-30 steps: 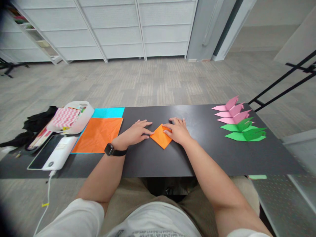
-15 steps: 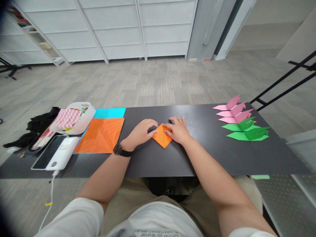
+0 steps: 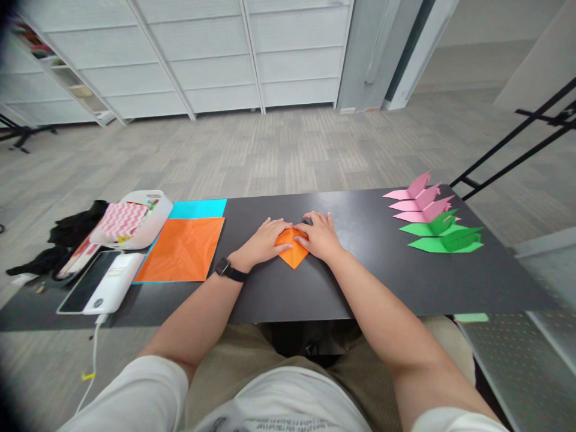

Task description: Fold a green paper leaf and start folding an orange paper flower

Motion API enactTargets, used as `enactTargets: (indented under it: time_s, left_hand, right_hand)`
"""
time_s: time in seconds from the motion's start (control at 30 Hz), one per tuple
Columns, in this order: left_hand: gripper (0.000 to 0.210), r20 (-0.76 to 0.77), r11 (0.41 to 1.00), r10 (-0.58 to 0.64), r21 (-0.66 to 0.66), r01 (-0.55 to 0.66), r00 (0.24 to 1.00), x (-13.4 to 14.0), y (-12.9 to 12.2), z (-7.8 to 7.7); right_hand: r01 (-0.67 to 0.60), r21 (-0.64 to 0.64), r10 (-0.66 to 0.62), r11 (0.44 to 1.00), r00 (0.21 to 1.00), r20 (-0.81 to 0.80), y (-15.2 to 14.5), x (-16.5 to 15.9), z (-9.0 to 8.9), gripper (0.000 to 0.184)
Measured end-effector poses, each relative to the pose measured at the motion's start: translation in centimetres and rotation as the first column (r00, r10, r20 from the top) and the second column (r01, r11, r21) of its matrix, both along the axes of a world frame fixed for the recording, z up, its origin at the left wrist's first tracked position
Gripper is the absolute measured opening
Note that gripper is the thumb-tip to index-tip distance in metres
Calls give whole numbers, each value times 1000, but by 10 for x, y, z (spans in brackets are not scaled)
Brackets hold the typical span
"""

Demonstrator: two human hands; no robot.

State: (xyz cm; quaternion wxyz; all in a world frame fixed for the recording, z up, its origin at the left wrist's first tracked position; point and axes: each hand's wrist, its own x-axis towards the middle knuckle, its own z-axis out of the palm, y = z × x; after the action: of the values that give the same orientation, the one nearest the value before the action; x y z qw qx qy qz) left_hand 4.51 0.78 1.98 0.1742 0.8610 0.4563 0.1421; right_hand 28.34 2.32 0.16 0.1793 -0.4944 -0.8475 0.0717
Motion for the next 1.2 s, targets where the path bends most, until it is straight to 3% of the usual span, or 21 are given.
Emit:
enactTargets:
  time_s: [0.43,0.8,1.2]
  left_hand:
    - [43,-105,999,-31,-8,31,994,0,-1,-2]
    - [38,-81,999,-32,-13,31,996,0,-3,4]
    - [36,-69,999,-39,-14,38,997,-2,-3,9]
  right_hand:
    - [-25,27,24,999,999,27,-6,13,8,20]
    - [-118,-7,118,993,991,58,-7,36,27,12]
    - [-261,-152,260,953,965,-25,8,77,28,10]
